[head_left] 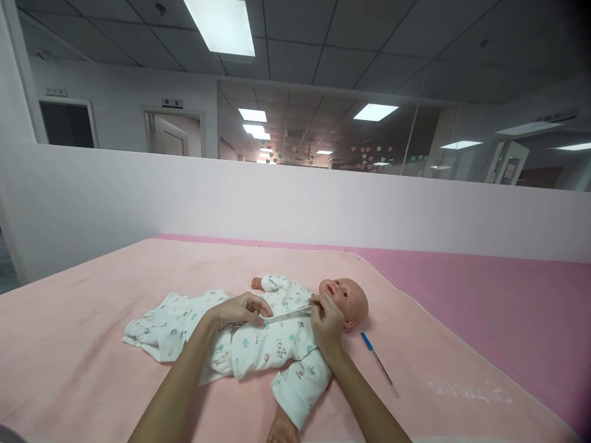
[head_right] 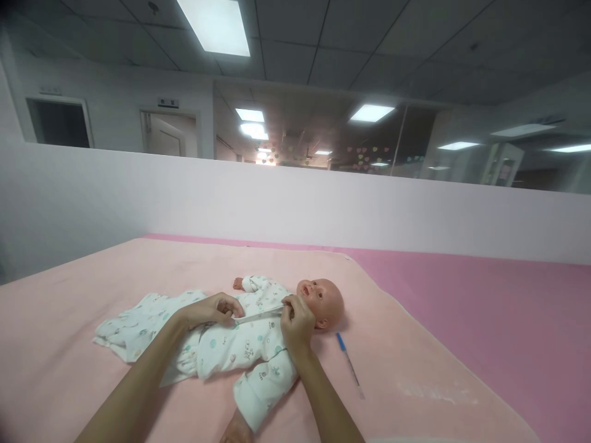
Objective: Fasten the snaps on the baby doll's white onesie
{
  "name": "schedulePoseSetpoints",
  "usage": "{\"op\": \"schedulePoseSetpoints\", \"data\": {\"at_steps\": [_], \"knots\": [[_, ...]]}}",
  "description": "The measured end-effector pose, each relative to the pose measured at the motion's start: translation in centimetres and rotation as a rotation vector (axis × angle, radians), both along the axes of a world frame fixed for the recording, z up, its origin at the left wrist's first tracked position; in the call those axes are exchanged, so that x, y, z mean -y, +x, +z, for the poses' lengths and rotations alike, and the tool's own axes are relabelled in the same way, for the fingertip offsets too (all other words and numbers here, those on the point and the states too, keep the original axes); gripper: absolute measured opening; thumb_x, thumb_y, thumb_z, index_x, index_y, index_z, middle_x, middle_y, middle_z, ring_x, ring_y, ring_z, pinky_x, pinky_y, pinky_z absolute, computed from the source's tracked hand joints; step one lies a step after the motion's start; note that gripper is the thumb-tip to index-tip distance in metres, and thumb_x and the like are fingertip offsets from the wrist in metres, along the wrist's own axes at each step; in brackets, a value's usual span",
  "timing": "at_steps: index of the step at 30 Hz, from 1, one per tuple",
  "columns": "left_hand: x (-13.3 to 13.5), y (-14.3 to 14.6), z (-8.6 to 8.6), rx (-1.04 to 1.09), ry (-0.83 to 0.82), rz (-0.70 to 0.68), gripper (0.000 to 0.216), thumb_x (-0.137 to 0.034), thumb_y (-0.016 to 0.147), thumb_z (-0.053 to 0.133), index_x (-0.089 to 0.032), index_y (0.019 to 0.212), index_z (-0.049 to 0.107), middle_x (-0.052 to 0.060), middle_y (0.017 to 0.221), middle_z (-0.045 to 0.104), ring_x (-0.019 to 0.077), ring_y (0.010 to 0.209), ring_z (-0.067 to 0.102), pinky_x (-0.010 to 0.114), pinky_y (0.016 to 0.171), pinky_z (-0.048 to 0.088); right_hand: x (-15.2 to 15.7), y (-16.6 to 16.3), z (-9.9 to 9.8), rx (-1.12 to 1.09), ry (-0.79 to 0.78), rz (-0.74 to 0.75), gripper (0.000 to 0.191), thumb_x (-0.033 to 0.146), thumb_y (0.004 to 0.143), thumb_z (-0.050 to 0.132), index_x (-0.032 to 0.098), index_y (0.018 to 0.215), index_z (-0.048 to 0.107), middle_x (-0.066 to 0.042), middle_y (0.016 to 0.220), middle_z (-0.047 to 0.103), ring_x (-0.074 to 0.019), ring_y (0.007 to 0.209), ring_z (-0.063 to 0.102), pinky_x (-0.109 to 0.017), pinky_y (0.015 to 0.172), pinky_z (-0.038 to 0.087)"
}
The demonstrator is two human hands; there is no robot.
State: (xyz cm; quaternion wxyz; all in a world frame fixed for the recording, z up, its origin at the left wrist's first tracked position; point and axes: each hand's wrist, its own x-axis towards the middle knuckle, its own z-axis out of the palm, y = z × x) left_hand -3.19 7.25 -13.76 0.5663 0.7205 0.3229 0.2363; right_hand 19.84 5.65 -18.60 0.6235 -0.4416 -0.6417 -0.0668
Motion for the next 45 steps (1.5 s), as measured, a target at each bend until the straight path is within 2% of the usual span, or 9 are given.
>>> {"op": "schedulePoseSetpoints", "data": {"at_steps": [5,13,17,20,23,28,35,39,45], "knots": [[-0.2,0.2,-0.1,0.037,-0.091,-0.006,0.029,-0.018,0.054,0.073,-0.014,0.080,0.062,-0.001,0.075,0.059,0.0045,0.052,0.041,0.019,0.054,0.034,0.1,0.0,0.0,0.010,-0.005,-0.001,0.021,0.009,0.072,0.040,0.018,0.070,0.058,-0.001,0.067,0.060,-0.0138,0.064,0.055,-0.024,0.059,0.042],[-0.8,0.0,-0.8,0.023,-0.034,0.075,0.031,-0.026,0.058,0.072,-0.015,0.083,0.057,-0.001,0.071,0.060,0.0112,0.066,0.054,0.021,0.062,0.038,-0.2,0.0,0.0,0.012,-0.002,-0.005,0.021,0.008,0.072,0.040,0.018,0.069,0.058,0.000,0.067,0.060,-0.0132,0.062,0.055,-0.023,0.058,0.041],[-0.4,0.3,-1.1,-0.035,0.099,0.192,0.028,-0.029,0.061,0.069,-0.015,0.083,0.057,-0.001,0.070,0.060,0.0131,0.070,0.055,0.023,0.065,0.039,-0.1,0.0,0.0,0.019,-0.013,-0.002,0.021,0.009,0.073,0.040,0.018,0.069,0.058,-0.001,0.067,0.060,-0.0134,0.063,0.055,-0.023,0.059,0.041],[0.7,0.7,-1.0,-0.120,0.201,0.278,0.022,-0.031,0.065,0.064,-0.014,0.079,0.059,0.001,0.067,0.060,0.0132,0.066,0.053,0.022,0.059,0.038,0.0,0.0,0.0,0.022,-0.022,0.004,0.021,0.009,0.073,0.039,0.018,0.068,0.058,-0.001,0.066,0.060,-0.0135,0.063,0.054,-0.023,0.058,0.041],[2.1,1.1,-0.9,-0.248,0.394,0.346,0.016,-0.030,0.070,0.056,-0.017,0.076,0.062,-0.001,0.063,0.058,0.0117,0.059,0.049,0.021,0.052,0.033,0.0,0.0,0.0,0.034,-0.021,0.006,0.021,0.009,0.073,0.039,0.018,0.069,0.057,-0.001,0.065,0.059,-0.0132,0.061,0.054,-0.023,0.058,0.041],[3.8,1.5,-0.9,-0.362,0.716,0.400,0.011,-0.023,0.072,0.054,-0.022,0.070,0.064,-0.004,0.069,0.063,0.0109,0.064,0.052,0.021,0.059,0.032,0.0,0.2,-0.2,0.035,-0.030,0.018,0.019,0.012,0.075,0.040,0.019,0.068,0.056,0.000,0.066,0.060,-0.0133,0.063,0.055,-0.022,0.058,0.041],[3.5,1.9,-1.8,-0.260,0.640,0.502,0.011,-0.021,0.067,0.057,-0.022,0.077,0.063,-0.005,0.071,0.065,0.0105,0.062,0.052,0.020,0.058,0.033,-0.2,0.6,-0.3,0.063,0.011,0.001,0.017,0.015,0.076,0.041,0.019,0.070,0.057,-0.001,0.066,0.062,-0.0143,0.064,0.057,-0.022,0.059,0.044],[3.2,2.0,-2.2,-0.265,0.705,0.552,0.013,-0.020,0.067,0.055,-0.021,0.079,0.061,-0.004,0.069,0.063,0.0099,0.057,0.049,0.020,0.057,0.032,-0.5,0.7,-0.5,0.071,0.040,-0.006,0.017,0.016,0.075,0.041,0.020,0.069,0.057,0.000,0.065,0.062,-0.0136,0.062,0.058,-0.021,0.058,0.044],[3.0,2.2,-2.4,-0.274,0.665,0.554,0.019,-0.019,0.064,0.054,-0.021,0.082,0.059,-0.004,0.070,0.060,0.0100,0.058,0.047,0.020,0.058,0.033,-1.3,0.6,-1.3,0.004,0.043,-0.015,0.020,0.018,0.077,0.039,0.020,0.068,0.057,-0.001,0.065,0.062,-0.0143,0.063,0.059,-0.022,0.060,0.044]]}}
